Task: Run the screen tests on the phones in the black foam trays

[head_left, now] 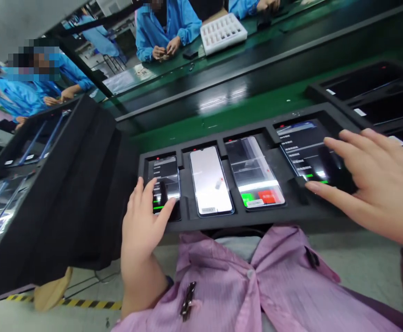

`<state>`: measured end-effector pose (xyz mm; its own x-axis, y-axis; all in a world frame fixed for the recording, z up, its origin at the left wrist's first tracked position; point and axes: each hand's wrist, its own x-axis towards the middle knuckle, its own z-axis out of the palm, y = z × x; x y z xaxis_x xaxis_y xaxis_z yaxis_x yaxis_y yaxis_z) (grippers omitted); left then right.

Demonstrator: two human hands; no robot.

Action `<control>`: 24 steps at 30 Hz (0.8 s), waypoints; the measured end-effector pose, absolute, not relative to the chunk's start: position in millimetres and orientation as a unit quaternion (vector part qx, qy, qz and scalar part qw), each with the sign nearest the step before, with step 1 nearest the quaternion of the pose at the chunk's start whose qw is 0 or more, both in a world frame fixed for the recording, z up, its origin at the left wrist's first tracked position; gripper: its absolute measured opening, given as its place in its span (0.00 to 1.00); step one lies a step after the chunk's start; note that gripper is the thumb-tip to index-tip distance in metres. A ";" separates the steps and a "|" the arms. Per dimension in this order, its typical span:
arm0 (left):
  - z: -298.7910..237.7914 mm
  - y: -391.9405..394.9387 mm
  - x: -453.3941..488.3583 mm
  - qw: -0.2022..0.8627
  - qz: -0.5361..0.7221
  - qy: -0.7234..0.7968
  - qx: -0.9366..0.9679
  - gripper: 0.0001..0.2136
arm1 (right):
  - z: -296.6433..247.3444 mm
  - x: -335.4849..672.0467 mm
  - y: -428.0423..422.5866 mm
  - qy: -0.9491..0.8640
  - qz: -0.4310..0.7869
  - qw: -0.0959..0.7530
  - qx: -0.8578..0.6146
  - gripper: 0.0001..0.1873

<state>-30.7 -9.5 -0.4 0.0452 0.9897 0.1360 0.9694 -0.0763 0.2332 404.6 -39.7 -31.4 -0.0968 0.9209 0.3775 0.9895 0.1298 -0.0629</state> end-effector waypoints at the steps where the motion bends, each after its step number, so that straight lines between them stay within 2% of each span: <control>1: 0.3 -9.8 -30.1 0.039 0.127 0.680 0.721 0.31 | -32.2 405.6 -38.3 -0.735 -0.102 0.154 -0.652 0.53; 4: 1.7 -10.3 -29.0 0.041 0.118 0.686 0.717 0.30 | -34.6 408.9 -35.1 -0.729 -0.103 0.143 -0.661 0.52; 9: -0.7 -11.6 -29.4 0.037 0.177 0.673 0.717 0.36 | -35.5 410.6 -32.0 -0.727 -0.118 0.126 -0.665 0.55; 16: -3.0 -13.4 -31.2 0.053 0.180 0.686 0.703 0.35 | -31.5 404.5 -34.6 -0.710 -0.117 0.104 -0.687 0.53; 20: -2.8 -12.7 -31.9 0.063 0.181 0.690 0.698 0.34 | -29.9 404.9 -33.7 -0.715 -0.107 0.090 -0.685 0.47; 24: -4.8 -10.4 -33.8 0.057 0.190 0.678 0.708 0.33 | -29.1 406.2 -31.8 -0.701 -0.099 0.094 -0.700 0.54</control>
